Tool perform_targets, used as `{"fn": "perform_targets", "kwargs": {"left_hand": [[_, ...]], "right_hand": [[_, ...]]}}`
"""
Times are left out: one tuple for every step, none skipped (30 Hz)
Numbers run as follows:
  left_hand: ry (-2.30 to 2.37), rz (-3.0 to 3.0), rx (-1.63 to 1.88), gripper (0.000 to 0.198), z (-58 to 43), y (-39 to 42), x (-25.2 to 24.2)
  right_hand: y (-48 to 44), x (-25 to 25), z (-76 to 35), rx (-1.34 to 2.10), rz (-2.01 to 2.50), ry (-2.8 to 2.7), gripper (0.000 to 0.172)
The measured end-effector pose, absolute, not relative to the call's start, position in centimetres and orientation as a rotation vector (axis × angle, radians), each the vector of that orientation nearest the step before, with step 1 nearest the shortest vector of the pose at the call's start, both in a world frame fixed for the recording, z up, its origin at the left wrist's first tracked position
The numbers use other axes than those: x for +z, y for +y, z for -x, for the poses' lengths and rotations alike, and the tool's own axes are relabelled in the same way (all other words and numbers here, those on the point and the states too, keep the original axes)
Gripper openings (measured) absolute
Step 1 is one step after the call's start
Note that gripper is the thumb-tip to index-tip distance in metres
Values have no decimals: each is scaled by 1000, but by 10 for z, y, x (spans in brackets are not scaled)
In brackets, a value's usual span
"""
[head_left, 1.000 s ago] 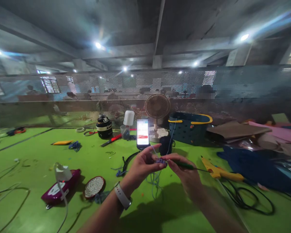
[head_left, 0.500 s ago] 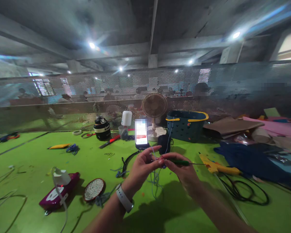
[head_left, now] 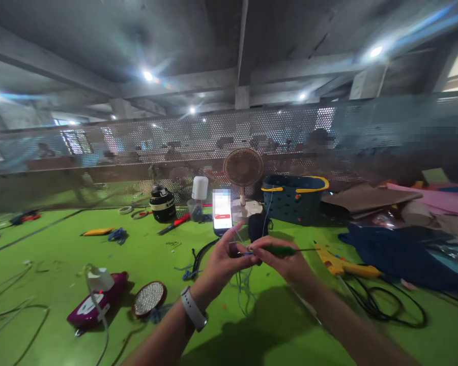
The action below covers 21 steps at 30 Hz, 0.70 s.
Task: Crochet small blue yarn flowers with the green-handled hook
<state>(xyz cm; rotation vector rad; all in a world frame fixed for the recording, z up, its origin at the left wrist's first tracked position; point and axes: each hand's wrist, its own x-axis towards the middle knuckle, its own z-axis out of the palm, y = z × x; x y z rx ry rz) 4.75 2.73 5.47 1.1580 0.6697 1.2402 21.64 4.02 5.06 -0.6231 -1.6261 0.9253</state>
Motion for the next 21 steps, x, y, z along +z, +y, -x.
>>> {"fn": "perform_targets", "kwargs": {"left_hand": [[674,-1148,1235,93,-47,28,57],[680,-1145,1230,95,-48,28,59],[688,-1145,1227,97,-48,29,61],[695,-1148,1225,97,-48,30,62],[700,-1153,1221,98,-49,31,63],[704,-1160,1219,98,-49,32,63],[705,-1167,1217,98,-49,33,63],[704,-1173,1212,98,-48,34,62],[702,-1179,1206,98,-47,35,61],[702,-1183,1202,97,-46,36,60],[703,-1180,1204,97,-45,37,58],[704,-1173,1211,96,-44,38,55],[709,-1161,1220,95,-43,39,53],[716,-1144,1234,95,-43,39,50],[723,-1126,1248,95,-42,40,46],[729,-1107,1260,96,-42,41,42],[733,-1090,1271,96,-42,43,38],[738,-1078,1282,96,-41,43,33],[742,-1071,1293,96,-40,44,29],[745,-1071,1298,96,-40,44,25],[747,-1075,1296,97,-39,44,22]], "right_hand": [[42,54,-218,955,641,-1657,14],[44,57,-219,985,651,-1684,16],[46,60,-220,1011,656,-1698,17],[48,63,-221,1032,663,-1697,17],[49,65,-223,1048,668,-1685,18],[50,66,-224,1060,675,-1672,18],[50,67,-225,1069,685,-1666,18],[50,68,-227,1073,696,-1672,17],[51,68,-228,1071,706,-1690,16],[51,68,-229,1063,714,-1714,14],[51,66,-230,1048,722,-1735,12],[52,63,-231,1032,729,-1752,11],[54,59,-231,1012,734,-1757,11],[55,54,-230,996,740,-1755,11],[56,48,-229,985,746,-1742,12],[58,42,-227,981,751,-1721,12],[59,36,-224,983,755,-1695,12],[60,29,-222,985,751,-1665,12],[60,24,-220,993,742,-1642,12],[60,19,-218,1002,726,-1627,12],[60,15,-217,1007,707,-1613,11]]}}
